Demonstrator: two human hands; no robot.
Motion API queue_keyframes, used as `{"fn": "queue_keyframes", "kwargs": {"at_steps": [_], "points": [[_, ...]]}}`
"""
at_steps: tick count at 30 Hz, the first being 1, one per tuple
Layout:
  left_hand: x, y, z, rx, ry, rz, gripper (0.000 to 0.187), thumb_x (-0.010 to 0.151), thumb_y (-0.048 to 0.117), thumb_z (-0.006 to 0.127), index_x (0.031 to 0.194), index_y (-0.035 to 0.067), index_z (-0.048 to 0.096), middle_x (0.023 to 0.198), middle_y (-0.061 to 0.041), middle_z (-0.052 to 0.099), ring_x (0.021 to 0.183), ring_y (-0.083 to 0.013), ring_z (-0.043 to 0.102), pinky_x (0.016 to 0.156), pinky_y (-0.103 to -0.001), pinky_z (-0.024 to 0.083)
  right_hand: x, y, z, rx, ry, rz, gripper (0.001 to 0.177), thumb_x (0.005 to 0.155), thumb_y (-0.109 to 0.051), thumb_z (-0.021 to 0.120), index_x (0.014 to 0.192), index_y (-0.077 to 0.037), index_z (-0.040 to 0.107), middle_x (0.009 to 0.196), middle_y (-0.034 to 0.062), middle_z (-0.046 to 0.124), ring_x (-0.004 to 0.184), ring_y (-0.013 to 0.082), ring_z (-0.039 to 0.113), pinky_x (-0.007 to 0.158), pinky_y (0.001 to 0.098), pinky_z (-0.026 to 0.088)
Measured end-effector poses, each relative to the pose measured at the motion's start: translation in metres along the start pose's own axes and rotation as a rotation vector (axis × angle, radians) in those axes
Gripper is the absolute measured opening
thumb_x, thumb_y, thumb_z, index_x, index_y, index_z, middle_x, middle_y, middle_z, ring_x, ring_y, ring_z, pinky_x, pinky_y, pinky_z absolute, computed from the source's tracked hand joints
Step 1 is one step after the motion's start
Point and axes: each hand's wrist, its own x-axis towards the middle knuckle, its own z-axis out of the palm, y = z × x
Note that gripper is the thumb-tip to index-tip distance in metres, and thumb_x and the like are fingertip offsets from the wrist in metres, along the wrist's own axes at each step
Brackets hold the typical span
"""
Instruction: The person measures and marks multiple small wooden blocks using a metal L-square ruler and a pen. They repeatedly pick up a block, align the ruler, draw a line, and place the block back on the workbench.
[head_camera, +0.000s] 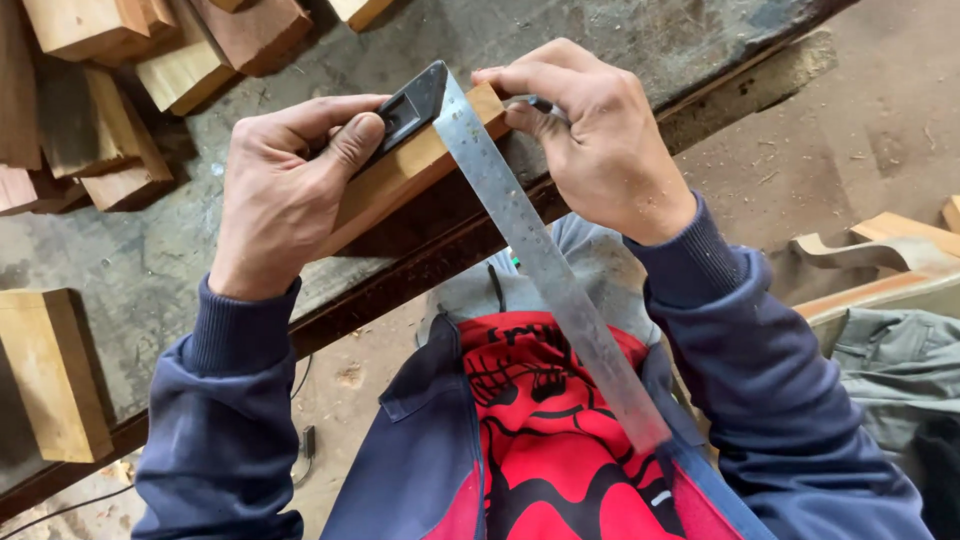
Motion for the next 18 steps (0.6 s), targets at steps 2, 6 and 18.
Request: {"fn": "queue_keyframes", "kwargs": {"at_steps": [2, 6, 18], "points": [[-0.0012, 0.0021, -0.0024, 0.028, -0.015, -0.007, 0.017, 0.092, 0.014, 0.058, 0.105, 0.005, 0.065, 0.092, -0.002, 0.066, 0.079, -0.0036, 0.054, 0.065, -0.016, 0.042, 0.0006, 0.0001, -0.0001, -0.005, 0.007, -0.006, 0.027, 0.086, 0.014, 0.051, 0.108, 0.002, 0.06, 0.102, 0.0129, 0.058, 0.092, 0.0244, 0.059, 0.08, 0.0306, 0.046], [-0.0002, 0.0026, -0.0023, 0.088, -0.014, 0.053, 0.018, 0.093, 0.014, 0.059, 0.105, 0.003, 0.065, 0.094, -0.005, 0.066, 0.079, -0.0061, 0.055, 0.063, -0.018, 0.043, 0.0028, 0.0007, -0.0031, -0.011, -0.006, 0.004, 0.029, 0.084, 0.015, 0.052, 0.108, 0.002, 0.061, 0.1, 0.0127, 0.058, 0.09, 0.0237, 0.059, 0.079, 0.0299, 0.045], [-0.0015, -0.0004, 0.0013, 0.095, 0.037, 0.056, 0.014, 0.093, 0.009, 0.06, 0.104, 0.001, 0.065, 0.1, -0.01, 0.067, 0.088, -0.0096, 0.059, 0.072, -0.019, 0.046, 0.0014, 0.0016, -0.0025, 0.034, -0.023, -0.008, 0.027, 0.088, 0.02, 0.051, 0.11, 0.006, 0.061, 0.101, 0.0159, 0.057, 0.09, 0.0249, 0.058, 0.08, 0.0307, 0.047]]}}
